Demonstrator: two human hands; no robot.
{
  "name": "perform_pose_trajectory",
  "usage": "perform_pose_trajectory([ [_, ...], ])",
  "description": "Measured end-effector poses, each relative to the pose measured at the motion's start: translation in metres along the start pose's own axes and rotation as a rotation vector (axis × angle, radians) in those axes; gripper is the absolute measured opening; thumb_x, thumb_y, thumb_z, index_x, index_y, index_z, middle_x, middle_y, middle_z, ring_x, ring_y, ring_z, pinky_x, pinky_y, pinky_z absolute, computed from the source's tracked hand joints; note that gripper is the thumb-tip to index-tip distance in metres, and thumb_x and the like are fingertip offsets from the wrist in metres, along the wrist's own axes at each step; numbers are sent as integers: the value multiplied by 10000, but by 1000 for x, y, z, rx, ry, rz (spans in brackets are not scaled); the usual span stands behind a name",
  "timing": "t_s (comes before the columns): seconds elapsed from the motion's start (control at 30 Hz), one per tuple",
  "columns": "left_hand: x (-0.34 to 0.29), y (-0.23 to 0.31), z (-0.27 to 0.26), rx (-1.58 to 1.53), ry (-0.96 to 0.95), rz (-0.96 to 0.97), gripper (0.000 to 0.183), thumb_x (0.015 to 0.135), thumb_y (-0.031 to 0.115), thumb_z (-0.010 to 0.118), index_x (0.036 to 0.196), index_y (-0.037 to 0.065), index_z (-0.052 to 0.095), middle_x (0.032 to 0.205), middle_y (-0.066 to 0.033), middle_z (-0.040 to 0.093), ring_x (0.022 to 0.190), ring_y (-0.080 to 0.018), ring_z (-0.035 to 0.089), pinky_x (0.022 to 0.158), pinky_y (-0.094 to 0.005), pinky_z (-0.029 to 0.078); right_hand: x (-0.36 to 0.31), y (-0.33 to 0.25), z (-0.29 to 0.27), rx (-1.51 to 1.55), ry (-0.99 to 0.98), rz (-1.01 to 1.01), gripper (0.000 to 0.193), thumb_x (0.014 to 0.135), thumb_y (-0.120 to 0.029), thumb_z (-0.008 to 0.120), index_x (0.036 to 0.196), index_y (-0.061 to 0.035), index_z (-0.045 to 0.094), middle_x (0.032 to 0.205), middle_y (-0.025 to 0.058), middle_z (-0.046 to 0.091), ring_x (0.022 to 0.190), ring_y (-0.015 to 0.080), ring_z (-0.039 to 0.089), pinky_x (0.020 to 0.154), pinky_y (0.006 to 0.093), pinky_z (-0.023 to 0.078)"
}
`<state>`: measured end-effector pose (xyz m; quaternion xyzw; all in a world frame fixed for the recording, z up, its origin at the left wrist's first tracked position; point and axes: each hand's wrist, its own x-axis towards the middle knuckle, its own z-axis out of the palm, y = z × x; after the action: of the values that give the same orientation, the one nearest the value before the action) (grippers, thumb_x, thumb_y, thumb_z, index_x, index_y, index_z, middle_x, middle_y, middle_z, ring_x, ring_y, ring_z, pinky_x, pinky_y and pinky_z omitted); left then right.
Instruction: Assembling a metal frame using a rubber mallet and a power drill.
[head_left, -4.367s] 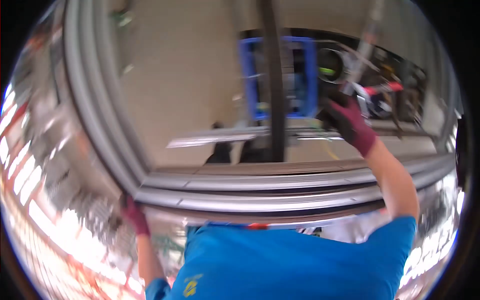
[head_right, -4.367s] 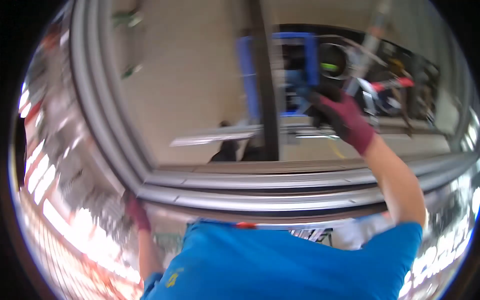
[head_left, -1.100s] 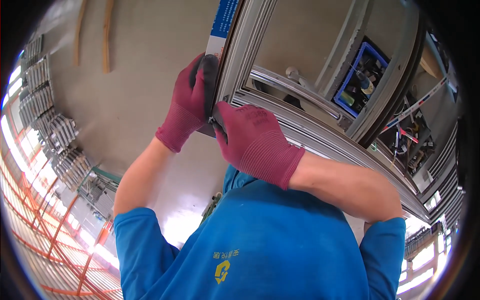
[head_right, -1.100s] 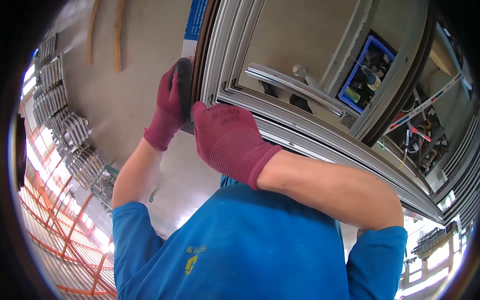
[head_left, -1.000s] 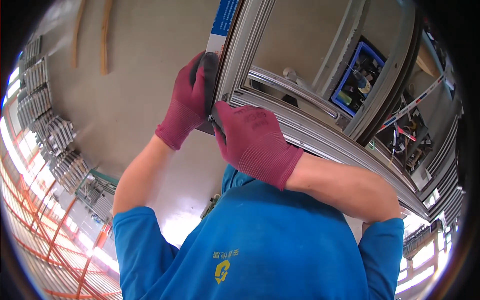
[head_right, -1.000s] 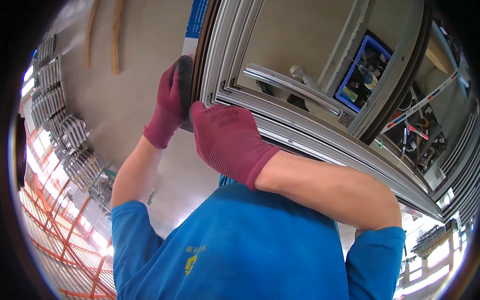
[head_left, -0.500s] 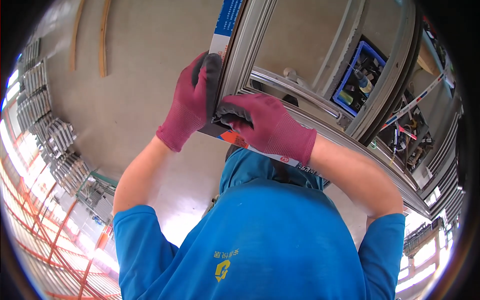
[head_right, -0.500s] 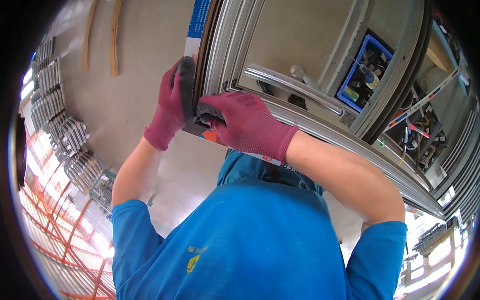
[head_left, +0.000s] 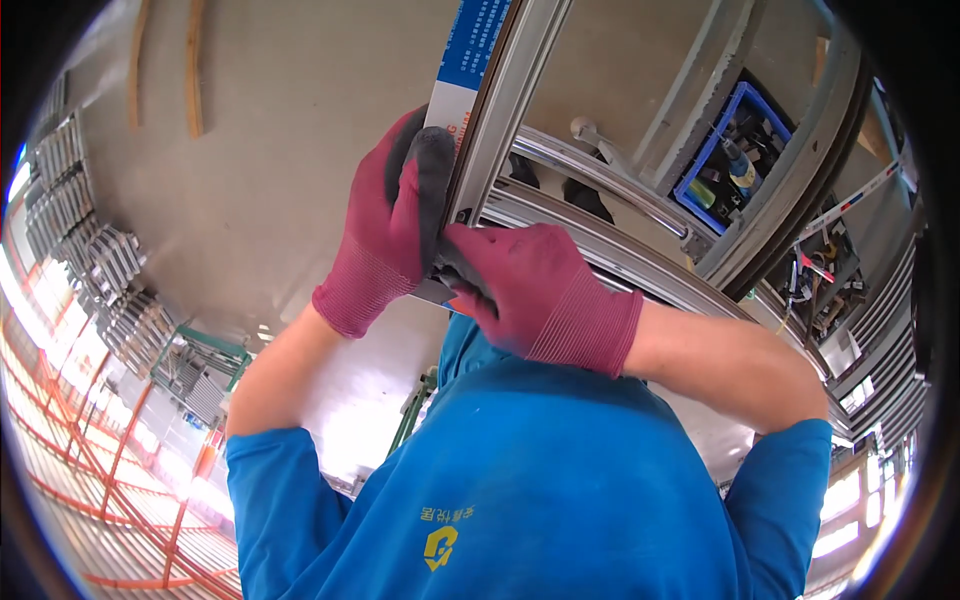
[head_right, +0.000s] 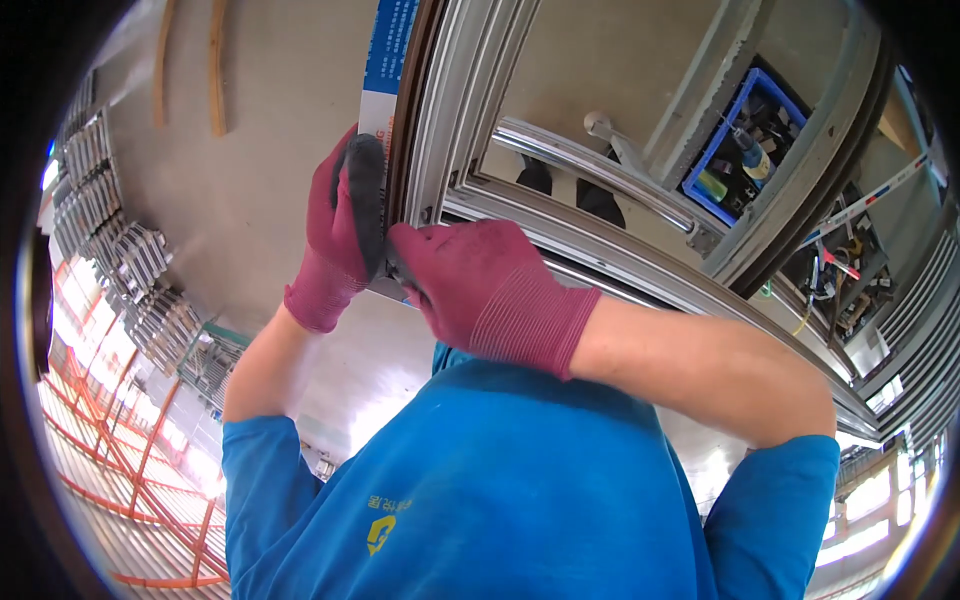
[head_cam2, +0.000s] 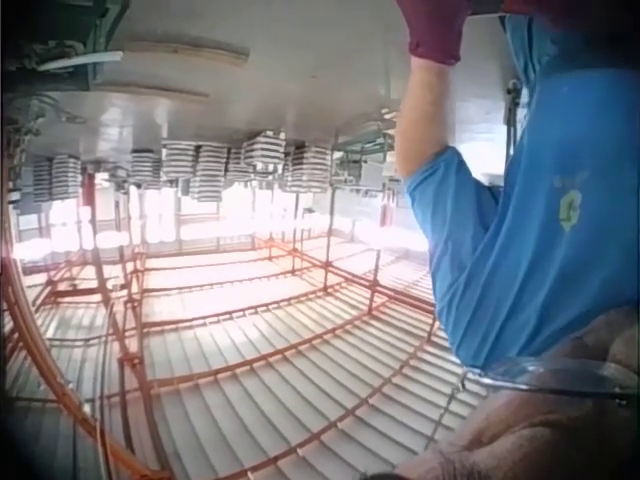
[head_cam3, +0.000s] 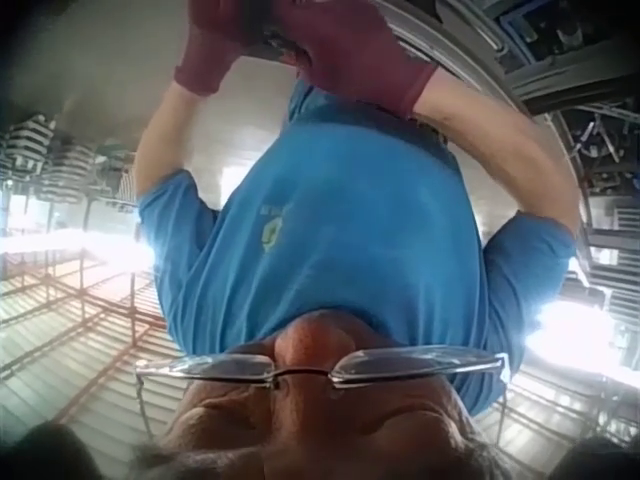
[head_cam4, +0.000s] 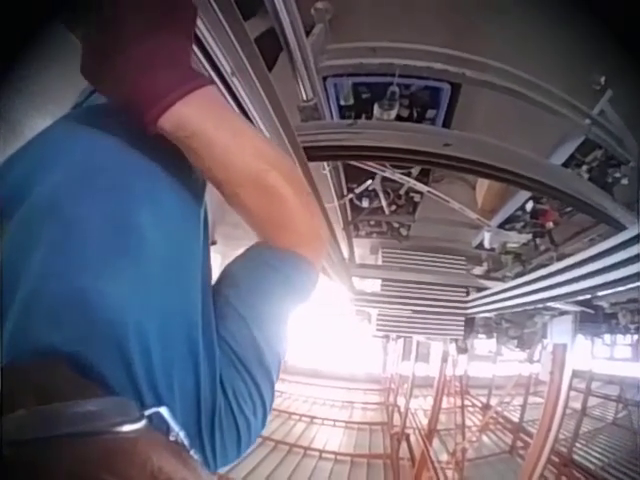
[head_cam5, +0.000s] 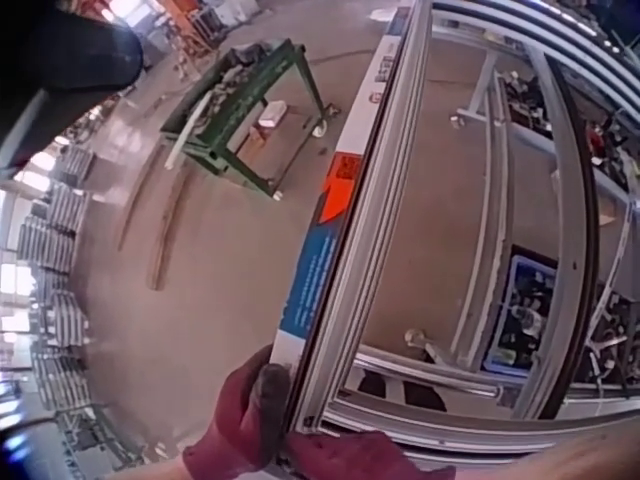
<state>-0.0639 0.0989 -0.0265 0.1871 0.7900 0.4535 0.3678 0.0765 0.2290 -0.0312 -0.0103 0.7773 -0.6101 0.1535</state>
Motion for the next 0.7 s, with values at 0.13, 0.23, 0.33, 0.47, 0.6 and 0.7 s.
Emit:
perform_pose_trajectory([
  [0.13, -2, -1, 2, -13, 35, -10, 496, 1126, 380, 517, 1312, -64, 636, 1092, -203, 739, 1022, -245, 686, 933, -359, 533, -7, -19, 18, -49, 163, 92, 402, 908, -91, 743, 1279, -48, 595, 948, 180, 721, 785, 376, 718, 648, 443, 564],
  [0.23, -3, -2, 2, -21, 54, -11, 497, 1124, 383, 520, 1314, -59, 641, 1111, -211, 743, 1036, -261, 695, 943, -360, 532, -7, -26, 24, -69, 229, 113, 392, 918, -92, 731, 1279, -40, 587, 942, 175, 716, 766, 370, 712, 628, 435, 555],
  [0.33, -3, 0, 3, 5, 68, 0, 495, 1122, 378, 517, 1318, -58, 645, 1131, -216, 746, 1050, -284, 704, 953, -368, 533, -14, -28, 32, -126, 296, 85, 375, 917, -89, 727, 1262, -43, 587, 950, 167, 712, 754, 356, 708, 616, 424, 548],
  [0.47, -6, -3, 4, 61, 114, 60, 483, 1119, 369, 519, 1316, -51, 651, 1141, -217, 749, 1052, -302, 711, 959, -380, 537, -13, -39, 37, -276, 357, 98, 343, 903, -99, 736, 1212, -45, 600, 928, 138, 689, 729, 327, 699, 592, 408, 536],
  [0.6, -3, -12, 3, 63, 111, 47, 477, 1116, 370, 526, 1317, -45, 651, 1133, -214, 753, 1046, -291, 715, 950, -377, 539, -12, -49, 45, -386, 336, 184, 350, 868, -121, 751, 1180, -46, 612, 896, 112, 672, 723, 292, 699, 571, 396, 528],
  [0.7, 0, -13, 5, 20, 97, 14, 476, 1119, 375, 523, 1303, -43, 656, 1114, -217, 755, 1029, -285, 720, 937, -374, 540, -15, -53, 50, -551, 358, 162, 349, 840, -146, 757, 1148, -54, 622, 898, 95, 673, 726, 266, 702, 565, 391, 524],
])
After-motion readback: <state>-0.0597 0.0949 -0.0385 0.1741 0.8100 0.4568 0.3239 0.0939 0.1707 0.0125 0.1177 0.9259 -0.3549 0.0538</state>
